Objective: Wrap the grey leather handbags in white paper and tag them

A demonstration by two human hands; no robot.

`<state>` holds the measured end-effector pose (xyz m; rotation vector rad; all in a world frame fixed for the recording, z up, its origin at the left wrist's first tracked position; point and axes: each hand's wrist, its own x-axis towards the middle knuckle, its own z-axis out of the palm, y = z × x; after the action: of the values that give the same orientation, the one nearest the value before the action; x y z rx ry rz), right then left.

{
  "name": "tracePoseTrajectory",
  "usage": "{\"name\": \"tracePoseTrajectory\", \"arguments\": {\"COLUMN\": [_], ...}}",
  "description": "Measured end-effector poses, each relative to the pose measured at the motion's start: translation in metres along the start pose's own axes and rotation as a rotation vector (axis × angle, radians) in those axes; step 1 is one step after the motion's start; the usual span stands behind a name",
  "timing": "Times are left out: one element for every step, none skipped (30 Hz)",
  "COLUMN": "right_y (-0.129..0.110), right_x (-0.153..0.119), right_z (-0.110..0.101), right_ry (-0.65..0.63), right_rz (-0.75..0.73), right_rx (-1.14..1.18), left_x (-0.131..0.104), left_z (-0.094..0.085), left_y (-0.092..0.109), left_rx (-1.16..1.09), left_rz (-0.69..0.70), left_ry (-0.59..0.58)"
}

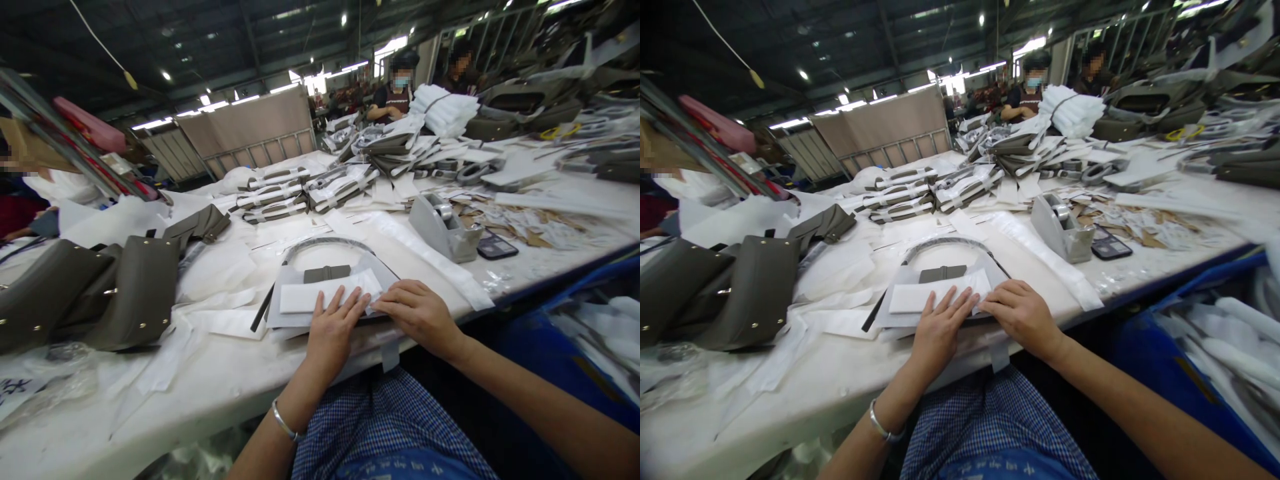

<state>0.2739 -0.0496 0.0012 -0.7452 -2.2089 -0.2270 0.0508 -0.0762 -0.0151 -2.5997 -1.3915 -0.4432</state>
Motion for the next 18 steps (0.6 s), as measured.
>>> {"name": "tracePoseTrajectory", "arguments": {"right_y": [0.001, 0.001, 0.000, -0.001, -0.003, -0.004, -0.006, -0.008, -0.010, -0.011, -0.012, -0.012, -0.012, -0.011, -0.010, -0.008, -0.006, -0.004], "right_x": [-0.001, -0.003, -0.006, -0.008, -0.010, -0.012, -0.015, -0.017, -0.019, -0.021, -0.023, -0.025, -0.027, -0.029, -0.031, -0.033, -0.034, -0.035], "right_z": [-0.001, -0.002, -0.003, -0.004, -0.005, -0.005, -0.006, -0.006, -0.006, -0.006, -0.006, -0.006, -0.005, -0.004, -0.002, 0.000, 0.002, 0.004], "right_ry": [0.001, 0.001, 0.001, 0.001, 0.002, 0.002, 0.003, 0.006, 0.011, 0.014, 0.014, 0.014, 0.009, 0.003, -0.002, -0.004, 0.000, 0.006], "right_rz": [-0.005, -0.010, -0.017, -0.025, -0.029, -0.028, -0.026, -0.025, -0.028, -0.032, -0.038, -0.044, -0.049, -0.054, -0.059, -0.067, -0.075, -0.082], "right_rx": [0.008, 0.013, 0.017, 0.020, 0.023, 0.026, 0.027, 0.026, 0.024, 0.021, 0.017, 0.012, 0.007, 0.001, -0.005, -0.012, -0.018, -0.020], "left_x": [0.000, 0.000, 0.000, 0.000, 0.000, -0.001, -0.001, -0.001, 0.000, 0.000, 0.000, 0.000, 0.001, 0.001, 0.001, 0.001, 0.001, 0.001], "left_z": [0.000, 0.000, 0.000, 0.000, 0.000, 0.000, 0.000, 0.000, 0.001, 0.001, 0.001, 0.001, 0.001, 0.001, 0.001, 0.000, 0.000, 0.000], "left_y": [0.000, 0.000, 0.000, 0.000, 0.000, 0.001, 0.001, 0.001, 0.001, 0.001, 0.001, 0.002, 0.002, 0.002, 0.002, 0.002, 0.002, 0.001], "left_rx": [-0.003, -0.009, -0.017, -0.026, -0.035, -0.043, -0.049, -0.053, -0.055, -0.055, -0.053, -0.050, -0.045, -0.040, -0.036, -0.033, -0.031, -0.032], "left_rz": [-0.002, -0.006, -0.010, -0.014, -0.019, -0.024, -0.027, -0.031, -0.034, -0.036, -0.038, -0.040, -0.041, -0.041, -0.040, -0.039, -0.036, -0.032], "left_ry": [0.002, 0.002, 0.000, -0.003, -0.008, -0.013, -0.017, -0.020, -0.022, -0.025, -0.026, -0.028, -0.029, -0.029, -0.028, -0.026, -0.023, -0.022]}}
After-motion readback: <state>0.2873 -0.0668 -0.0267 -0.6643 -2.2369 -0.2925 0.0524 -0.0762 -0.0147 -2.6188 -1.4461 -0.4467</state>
